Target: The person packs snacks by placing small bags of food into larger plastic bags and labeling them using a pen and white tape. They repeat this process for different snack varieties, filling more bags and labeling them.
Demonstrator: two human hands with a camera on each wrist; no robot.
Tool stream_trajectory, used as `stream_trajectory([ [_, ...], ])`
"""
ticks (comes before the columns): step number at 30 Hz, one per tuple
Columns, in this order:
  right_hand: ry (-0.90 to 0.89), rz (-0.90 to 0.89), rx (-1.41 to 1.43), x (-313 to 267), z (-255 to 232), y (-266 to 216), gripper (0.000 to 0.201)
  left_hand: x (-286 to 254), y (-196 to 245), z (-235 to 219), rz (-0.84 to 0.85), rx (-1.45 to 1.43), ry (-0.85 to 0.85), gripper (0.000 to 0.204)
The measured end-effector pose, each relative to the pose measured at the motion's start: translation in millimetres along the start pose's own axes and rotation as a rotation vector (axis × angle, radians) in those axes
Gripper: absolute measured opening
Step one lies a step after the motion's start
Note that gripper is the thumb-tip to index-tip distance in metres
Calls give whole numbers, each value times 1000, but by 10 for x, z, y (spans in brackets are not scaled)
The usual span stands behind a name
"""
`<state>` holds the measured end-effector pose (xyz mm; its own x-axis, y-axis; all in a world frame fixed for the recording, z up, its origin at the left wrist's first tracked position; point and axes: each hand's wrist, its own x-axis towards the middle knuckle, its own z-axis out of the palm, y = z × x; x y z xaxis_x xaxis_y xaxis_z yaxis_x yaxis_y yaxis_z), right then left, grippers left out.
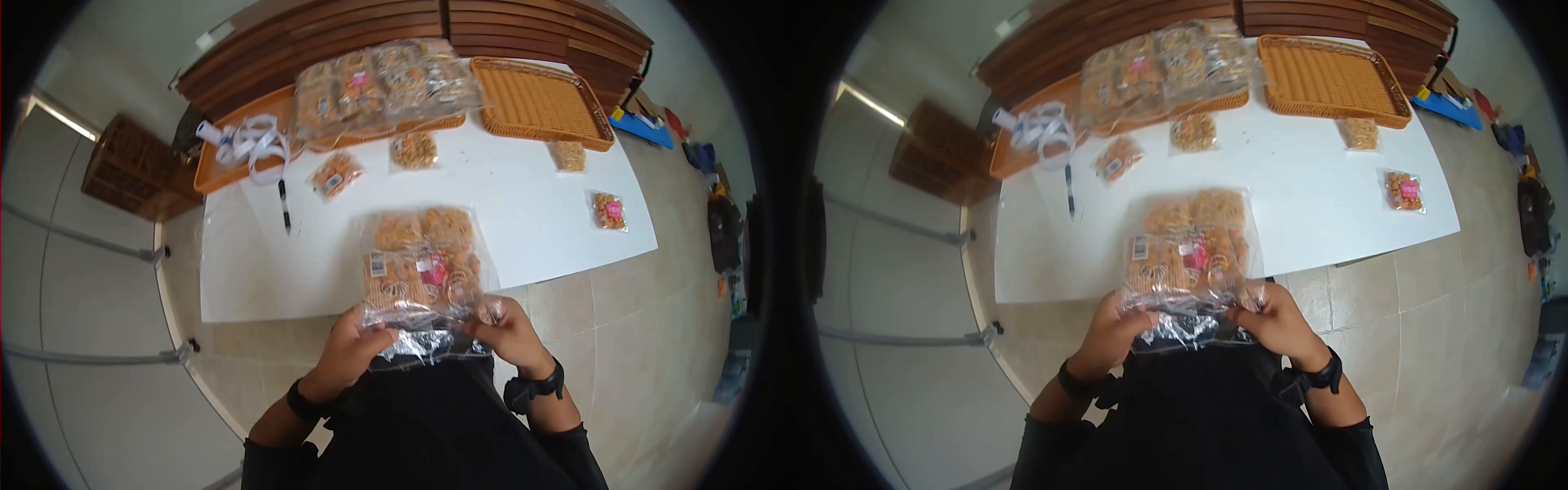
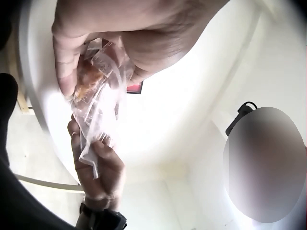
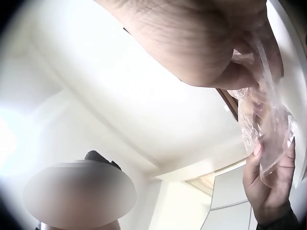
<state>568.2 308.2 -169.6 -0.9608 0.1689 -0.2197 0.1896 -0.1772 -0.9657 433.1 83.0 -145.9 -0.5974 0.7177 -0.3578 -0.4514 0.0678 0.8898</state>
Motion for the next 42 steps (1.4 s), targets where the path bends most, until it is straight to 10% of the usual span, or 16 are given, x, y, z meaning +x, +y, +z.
stream_trajectory([
  [9,297,-135,-129,-130,-681,-593,16,829,497,608,273,121,-263,37],
  [17,461,-302,-346,1063,-2233,-1394,35,3009,886,1388,744,375,-230,29],
  [26,384,-35,-661,2298,-3486,-902,30,4505,333,1699,486,383,37,21],
  [34,319,-148,-729,2413,-3556,-628,31,3859,508,1816,-11,-230,-189,12],
  [42,404,-7,-1050,2401,-3341,-732,45,3451,471,1491,-206,31,-319,18],
])
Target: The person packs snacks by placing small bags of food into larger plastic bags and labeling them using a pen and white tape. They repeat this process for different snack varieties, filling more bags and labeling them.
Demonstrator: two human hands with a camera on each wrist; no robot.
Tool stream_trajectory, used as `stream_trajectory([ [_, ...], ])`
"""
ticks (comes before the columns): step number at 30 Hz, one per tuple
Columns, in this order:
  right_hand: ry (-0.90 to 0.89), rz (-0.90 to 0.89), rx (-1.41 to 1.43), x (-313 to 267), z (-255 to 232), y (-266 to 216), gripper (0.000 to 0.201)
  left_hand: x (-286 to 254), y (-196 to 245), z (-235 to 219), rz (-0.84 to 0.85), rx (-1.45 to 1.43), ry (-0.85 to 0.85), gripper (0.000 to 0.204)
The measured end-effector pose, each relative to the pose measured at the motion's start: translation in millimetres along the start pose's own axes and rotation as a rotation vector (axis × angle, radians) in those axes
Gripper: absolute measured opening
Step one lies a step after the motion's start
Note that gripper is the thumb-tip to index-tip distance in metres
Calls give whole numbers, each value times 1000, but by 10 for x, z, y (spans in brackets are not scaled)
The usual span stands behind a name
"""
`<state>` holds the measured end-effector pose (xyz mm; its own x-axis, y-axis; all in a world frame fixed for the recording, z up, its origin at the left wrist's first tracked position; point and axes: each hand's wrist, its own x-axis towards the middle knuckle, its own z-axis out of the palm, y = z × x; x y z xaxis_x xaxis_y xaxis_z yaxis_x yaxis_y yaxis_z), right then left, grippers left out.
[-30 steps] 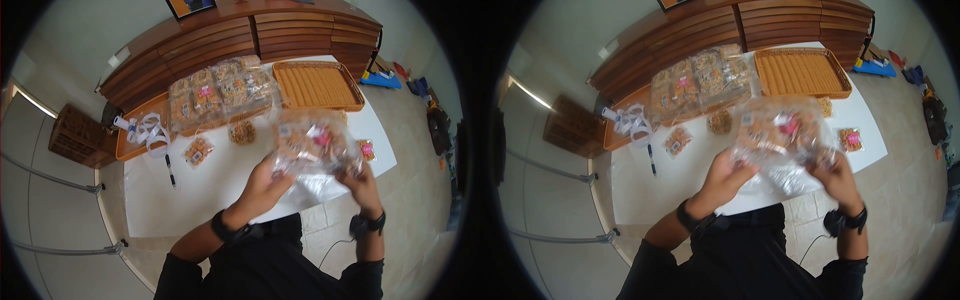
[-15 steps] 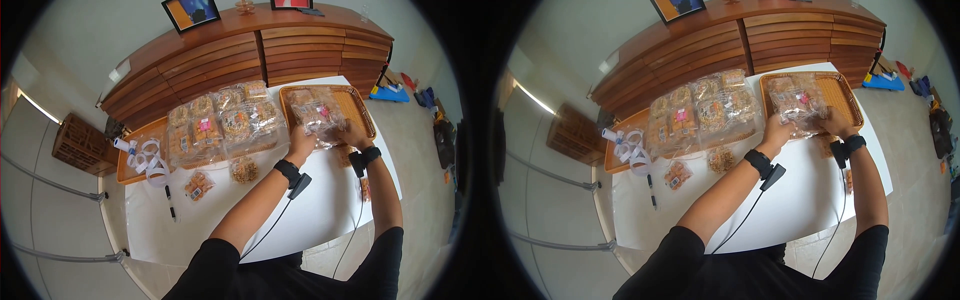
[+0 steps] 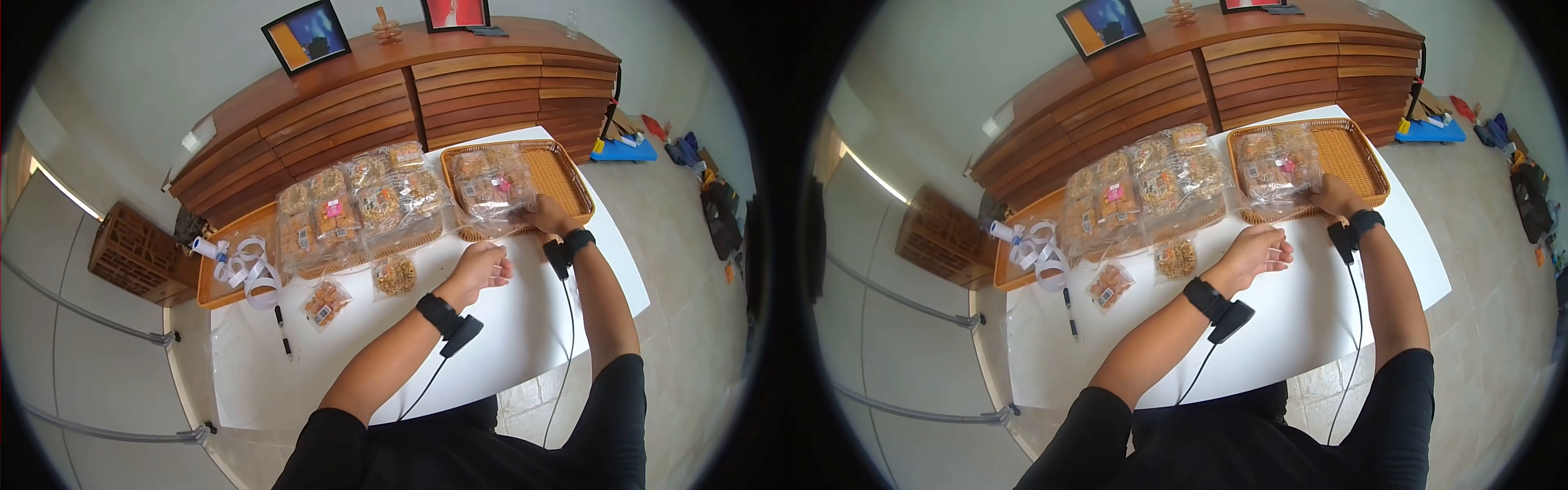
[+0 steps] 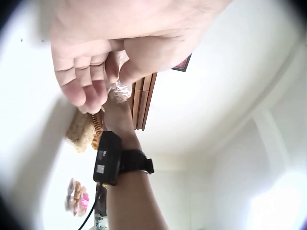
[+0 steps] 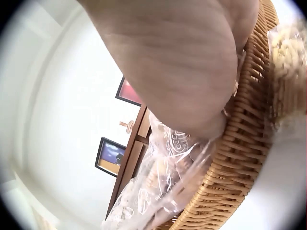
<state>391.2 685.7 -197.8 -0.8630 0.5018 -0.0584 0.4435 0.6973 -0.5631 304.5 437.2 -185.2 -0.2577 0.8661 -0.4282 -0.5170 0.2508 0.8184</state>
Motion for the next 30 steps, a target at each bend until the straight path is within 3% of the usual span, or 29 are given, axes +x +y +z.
stream_trajectory([
  [3,110,103,154,-149,-50,56,50,-318,-120,-64,-12,-24,-39,18],
  [4,141,60,225,-202,-60,67,61,-501,-134,-41,-11,-69,-93,18],
  [7,656,-96,-210,-404,52,50,67,-1220,-269,27,-22,-100,-355,15],
  [9,728,-212,-209,-562,121,-127,66,-1764,-309,7,4,101,-555,14],
  [10,762,-271,-208,-643,137,-246,65,-2028,-323,-31,54,177,-565,14],
  [12,607,-246,51,-903,333,-672,58,-2494,-411,-239,93,209,-566,13],
  [14,349,-194,209,-1195,584,-1217,50,-2993,-417,-460,190,67,-389,7],
  [16,50,-291,313,-1485,903,-1712,41,-3368,-621,-852,381,112,-132,7],
  [18,-161,-321,329,-1671,1260,-2065,27,-3711,-818,-1256,560,490,328,15],
  [19,-305,-325,281,-1725,1364,-2260,19,-3877,-903,-1396,525,645,614,16],
  [20,-409,-444,301,-1762,1456,-2430,13,-4009,-1034,-1584,477,796,862,20],
  [21,-473,-611,310,-1768,1589,-2549,9,-4134,-1185,-1770,449,966,1031,28],
  [23,-738,-687,344,-1833,1456,-3083,9,-4282,-1407,-2019,392,1236,1263,41],
  [25,-845,-797,343,-1884,1285,-3558,10,-4296,-1617,-2207,251,1327,1333,56],
  [27,-910,-966,589,-1909,1209,-3851,13,-4259,-1750,-2296,81,1374,1352,69],
  [29,-798,-1213,889,-1953,1211,-4091,7,-4203,-1807,-2342,-105,1385,1318,80],
  [30,-904,-1275,965,-1925,1123,-4192,4,-4211,-1810,-2355,-110,1387,1286,82],
])
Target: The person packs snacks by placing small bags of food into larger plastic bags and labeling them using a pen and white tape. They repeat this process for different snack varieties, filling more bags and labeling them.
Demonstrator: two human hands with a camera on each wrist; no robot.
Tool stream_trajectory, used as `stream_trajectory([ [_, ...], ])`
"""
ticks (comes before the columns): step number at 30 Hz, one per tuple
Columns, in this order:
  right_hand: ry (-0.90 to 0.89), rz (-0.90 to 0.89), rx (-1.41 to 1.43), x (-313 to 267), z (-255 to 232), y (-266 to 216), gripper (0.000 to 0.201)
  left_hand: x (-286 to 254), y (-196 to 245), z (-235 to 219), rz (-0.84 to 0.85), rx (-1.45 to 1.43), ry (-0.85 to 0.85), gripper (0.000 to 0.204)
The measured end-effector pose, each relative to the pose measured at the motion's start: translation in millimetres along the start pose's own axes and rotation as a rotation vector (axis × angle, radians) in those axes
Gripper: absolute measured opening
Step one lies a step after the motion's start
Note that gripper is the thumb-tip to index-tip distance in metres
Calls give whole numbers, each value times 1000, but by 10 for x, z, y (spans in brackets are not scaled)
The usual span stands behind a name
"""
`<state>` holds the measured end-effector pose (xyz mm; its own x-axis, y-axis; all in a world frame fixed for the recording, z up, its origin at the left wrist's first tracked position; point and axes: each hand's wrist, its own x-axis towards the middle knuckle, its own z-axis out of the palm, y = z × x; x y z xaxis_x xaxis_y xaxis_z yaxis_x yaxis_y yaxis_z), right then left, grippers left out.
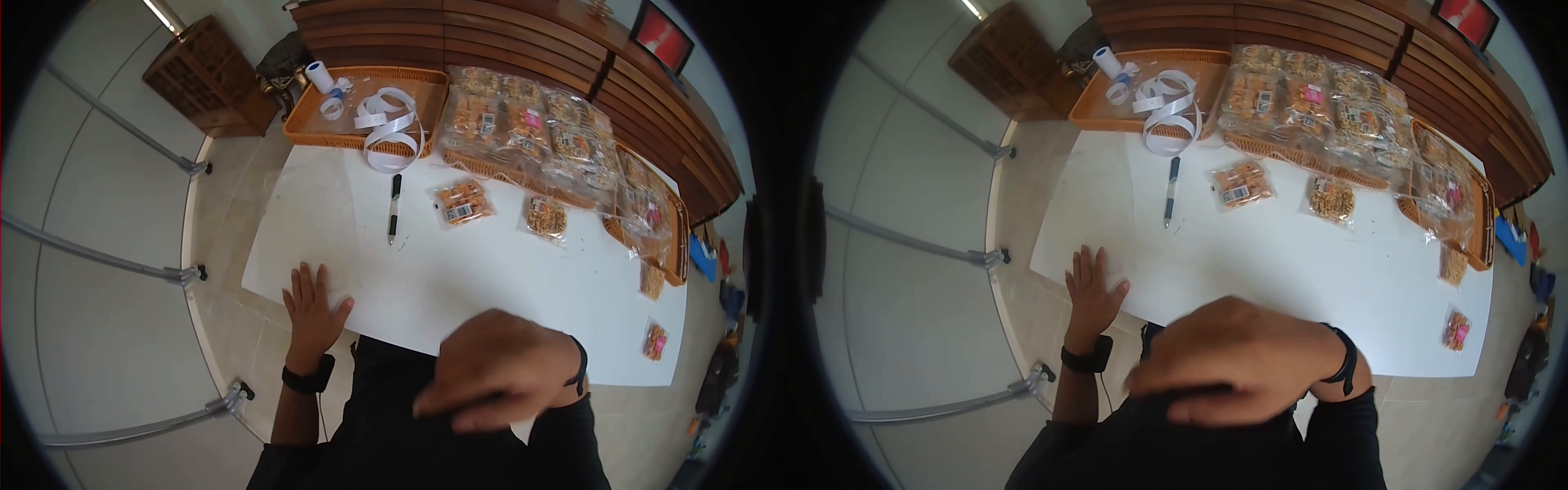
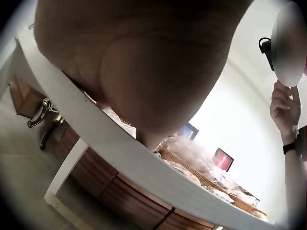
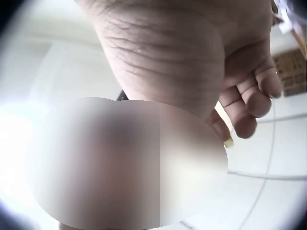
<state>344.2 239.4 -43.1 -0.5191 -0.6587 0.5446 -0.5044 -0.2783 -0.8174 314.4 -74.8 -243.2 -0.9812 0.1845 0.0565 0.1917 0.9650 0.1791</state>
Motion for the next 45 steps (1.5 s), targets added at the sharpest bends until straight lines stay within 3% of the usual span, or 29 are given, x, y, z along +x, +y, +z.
stream_trajectory([
  [3,-56,-259,345,-4,-46,47,17,25,-74,-95,49,12,-61,86],
  [5,8,-369,580,57,-120,-96,28,57,-98,-178,93,39,-88,86],
  [8,84,-301,702,-49,-229,-169,35,128,-92,-230,143,75,-55,85],
  [13,36,-425,667,-223,-304,-148,43,382,-211,-270,232,-55,-21,72],
  [18,-210,-451,787,-191,-459,-14,39,534,-258,-170,175,-175,25,67],
  [20,-197,-462,794,-229,-413,-11,51,576,-230,-159,127,-154,53,63],
  [22,83,-405,786,-75,-325,-213,50,607,-230,-128,102,-145,77,60],
  [24,131,-405,732,-46,-332,-265,52,632,-278,-73,90,-145,99,57],
  [27,-19,-443,690,-168,-403,-183,54,639,-277,-50,109,-135,121,56],
  [31,96,-439,737,-164,-344,-207,54,634,-269,-40,110,-147,144,56],
  [38,15,-381,729,-267,-345,-143,55,647,-260,-50,122,-207,175,53],
  [45,93,-322,715,-151,-340,-91,50,643,-282,-41,115,-234,180,51],
])
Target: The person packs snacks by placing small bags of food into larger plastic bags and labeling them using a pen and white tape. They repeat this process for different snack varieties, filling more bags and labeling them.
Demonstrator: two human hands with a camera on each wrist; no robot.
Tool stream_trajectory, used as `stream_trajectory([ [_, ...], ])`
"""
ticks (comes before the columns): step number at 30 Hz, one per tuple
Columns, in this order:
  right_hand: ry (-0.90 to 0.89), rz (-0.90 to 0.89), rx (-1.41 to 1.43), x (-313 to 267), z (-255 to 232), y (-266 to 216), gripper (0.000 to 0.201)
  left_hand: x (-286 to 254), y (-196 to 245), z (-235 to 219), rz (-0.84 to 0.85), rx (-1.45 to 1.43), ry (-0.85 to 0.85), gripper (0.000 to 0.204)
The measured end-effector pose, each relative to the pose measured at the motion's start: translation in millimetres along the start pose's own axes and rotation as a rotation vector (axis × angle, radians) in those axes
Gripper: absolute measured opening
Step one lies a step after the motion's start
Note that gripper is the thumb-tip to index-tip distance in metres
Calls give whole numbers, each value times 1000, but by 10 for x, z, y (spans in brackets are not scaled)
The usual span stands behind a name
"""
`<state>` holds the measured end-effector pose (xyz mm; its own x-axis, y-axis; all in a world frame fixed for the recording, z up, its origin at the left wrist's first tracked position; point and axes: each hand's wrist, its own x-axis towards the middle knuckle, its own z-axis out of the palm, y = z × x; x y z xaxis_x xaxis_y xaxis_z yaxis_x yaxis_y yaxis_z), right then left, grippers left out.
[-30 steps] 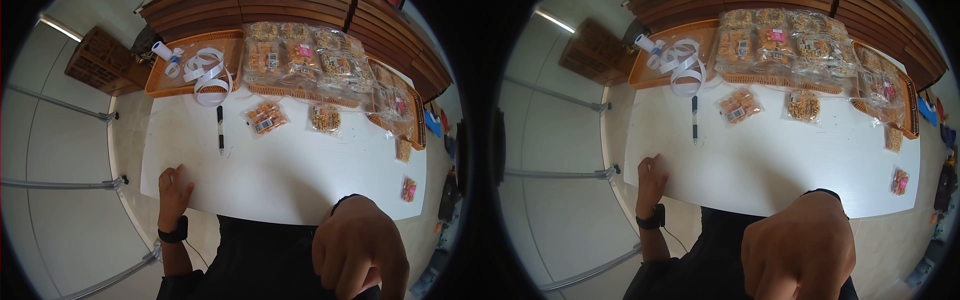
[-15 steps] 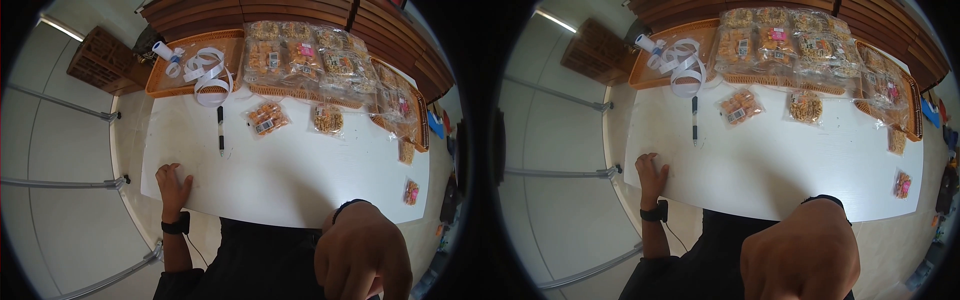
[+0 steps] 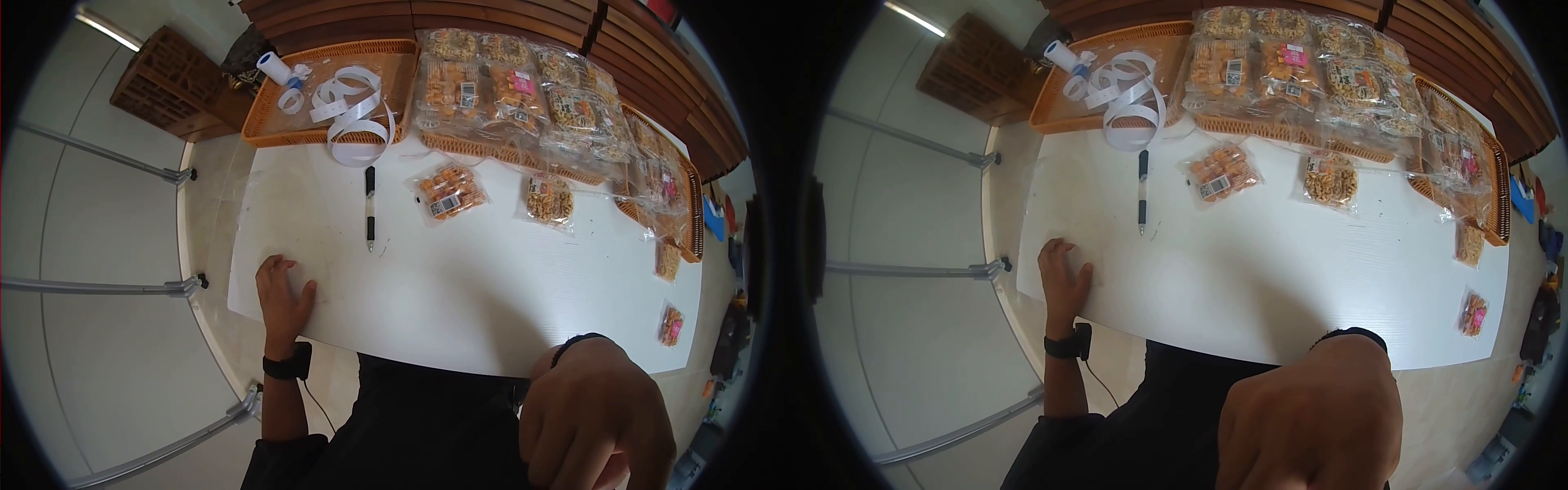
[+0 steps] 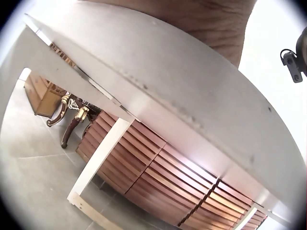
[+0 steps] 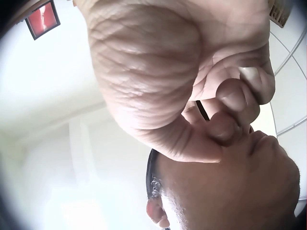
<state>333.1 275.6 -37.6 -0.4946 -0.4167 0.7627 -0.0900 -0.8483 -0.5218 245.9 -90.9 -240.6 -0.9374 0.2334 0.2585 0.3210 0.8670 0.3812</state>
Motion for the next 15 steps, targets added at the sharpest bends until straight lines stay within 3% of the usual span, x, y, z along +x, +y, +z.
stream_trajectory([
  [5,85,-19,-13,34,-23,37,42,-24,-32,-3,23,6,10,51],
  [6,27,-34,-11,11,-104,43,43,-13,-48,9,40,7,22,51],
  [7,-35,-50,-18,-39,-230,49,47,-1,-59,12,49,13,29,51],
  [9,40,-118,31,-107,-312,73,67,-16,-89,23,75,20,40,50],
  [11,227,-144,89,-150,-354,56,91,-19,-89,28,73,10,52,49],
  [15,449,-146,146,-168,-407,-54,109,-13,-18,5,44,-21,43,47],
])
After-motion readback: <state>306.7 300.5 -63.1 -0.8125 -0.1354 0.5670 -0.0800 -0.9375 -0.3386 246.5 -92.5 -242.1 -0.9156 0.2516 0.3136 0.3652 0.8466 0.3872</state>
